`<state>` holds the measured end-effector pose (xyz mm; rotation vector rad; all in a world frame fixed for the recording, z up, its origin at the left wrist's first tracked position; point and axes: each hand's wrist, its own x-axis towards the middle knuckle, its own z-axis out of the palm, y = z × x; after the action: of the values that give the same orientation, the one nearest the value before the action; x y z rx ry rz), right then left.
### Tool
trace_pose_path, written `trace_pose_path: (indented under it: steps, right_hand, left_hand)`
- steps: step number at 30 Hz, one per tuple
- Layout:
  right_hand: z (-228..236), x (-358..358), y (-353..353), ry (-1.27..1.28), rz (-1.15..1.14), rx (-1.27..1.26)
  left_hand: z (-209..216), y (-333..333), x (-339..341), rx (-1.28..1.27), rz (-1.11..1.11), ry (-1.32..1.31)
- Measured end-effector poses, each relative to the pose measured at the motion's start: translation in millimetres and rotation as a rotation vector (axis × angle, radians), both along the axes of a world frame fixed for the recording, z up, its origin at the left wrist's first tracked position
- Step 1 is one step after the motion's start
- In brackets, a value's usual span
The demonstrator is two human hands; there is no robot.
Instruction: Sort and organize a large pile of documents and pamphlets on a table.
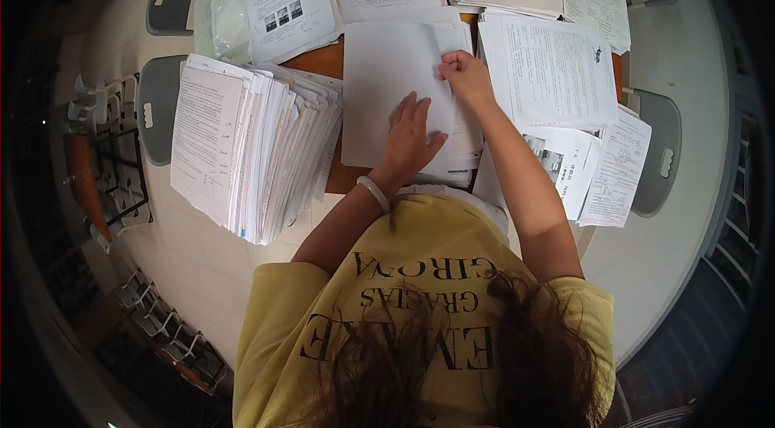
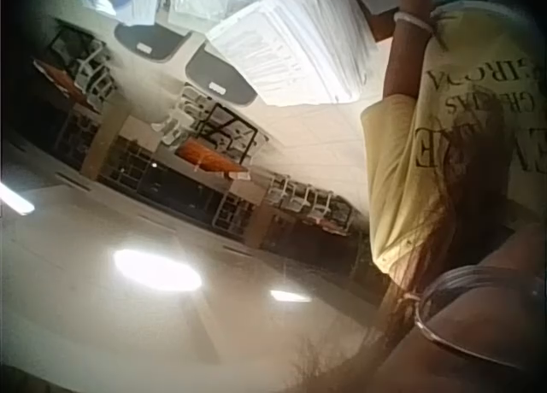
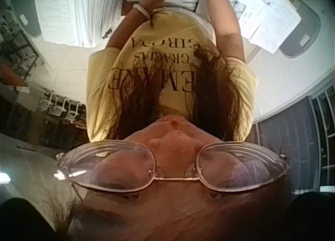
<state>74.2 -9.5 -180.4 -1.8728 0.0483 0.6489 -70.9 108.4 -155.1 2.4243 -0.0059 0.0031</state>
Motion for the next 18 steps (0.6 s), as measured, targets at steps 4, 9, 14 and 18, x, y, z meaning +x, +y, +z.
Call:
trace_pose_path:
  steps: [4,9,14,18]
  right_hand:
    - [11.6,-19.7,0.7,-0.240,0.058,-0.254]
    - [38.6,-31.9,7.0,-0.197,0.182,-0.416]
    - [56.0,-58.6,14.5,-0.240,0.293,0.203]
    - [59.0,-69.8,11.5,-0.147,0.263,0.353]
  left_hand:
    - [1.3,-0.4,6.0,-0.025,0.030,0.005]
    - [-10.9,6.1,7.5,-0.042,0.132,-0.065]
    - [4.7,25.2,17.2,-0.552,0.288,0.097]
    - [32.8,46.0,8.9,-0.801,0.440,0.107]
